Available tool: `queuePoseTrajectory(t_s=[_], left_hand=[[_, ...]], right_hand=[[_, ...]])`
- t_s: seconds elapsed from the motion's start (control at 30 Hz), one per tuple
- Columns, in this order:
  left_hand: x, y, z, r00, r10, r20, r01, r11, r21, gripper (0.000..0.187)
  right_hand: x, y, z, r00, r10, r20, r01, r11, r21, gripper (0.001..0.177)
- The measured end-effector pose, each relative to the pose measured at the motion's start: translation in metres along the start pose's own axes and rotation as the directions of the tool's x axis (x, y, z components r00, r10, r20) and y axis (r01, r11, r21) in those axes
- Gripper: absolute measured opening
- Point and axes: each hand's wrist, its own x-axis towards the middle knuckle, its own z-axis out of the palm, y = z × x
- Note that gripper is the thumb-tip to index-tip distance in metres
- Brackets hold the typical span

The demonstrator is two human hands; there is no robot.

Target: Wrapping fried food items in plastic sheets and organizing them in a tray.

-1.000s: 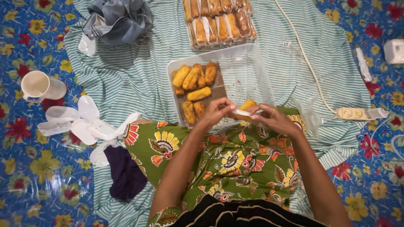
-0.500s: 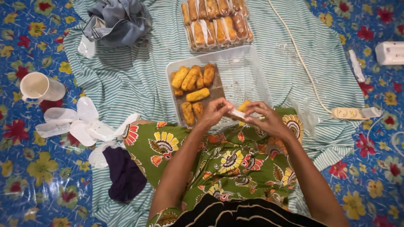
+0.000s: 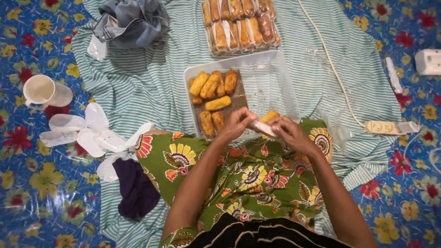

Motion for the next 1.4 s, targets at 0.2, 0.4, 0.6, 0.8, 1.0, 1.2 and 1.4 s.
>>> queuePoseTrajectory(t_s=[0.2,0.4,0.6,0.8,1.0,1.2,1.4], left_hand=[[0.002,-0.009,-0.002,0.998,-0.011,-0.061,0.014,0.998,0.055,0.016],[0.004,-0.013,-0.001,0.994,-0.058,-0.093,0.067,0.994,0.087,0.020],[0.009,-0.021,0.001,0.987,-0.084,-0.135,0.093,0.994,0.058,0.022],[0.010,-0.022,0.000,0.979,-0.137,-0.153,0.146,0.988,0.047,0.024],[0.008,-0.007,0.004,0.978,-0.115,-0.176,0.147,0.973,0.180,0.023],[0.011,-0.001,0.001,0.955,-0.271,-0.124,0.258,0.959,-0.117,0.030],[-0.001,0.043,0.004,0.988,-0.152,0.036,0.154,0.985,-0.079,0.060]], right_hand=[[-0.005,0.005,0.003,0.994,-0.023,-0.102,0.028,0.999,0.047,0.031],[-0.009,0.019,0.009,0.985,0.110,-0.132,-0.071,0.959,0.273,0.035],[-0.003,0.006,0.015,0.949,0.293,-0.115,-0.177,0.799,0.574,0.036],[-0.002,-0.011,0.017,0.914,0.389,-0.115,-0.243,0.752,0.612,0.036],[0.000,0.002,0.020,0.891,0.445,-0.094,-0.282,0.703,0.653,0.035],[-0.002,0.031,0.021,0.849,0.524,-0.067,-0.312,0.599,0.737,0.026],[-0.008,0.059,0.013,0.838,0.545,-0.022,-0.299,0.494,0.817,0.019]])
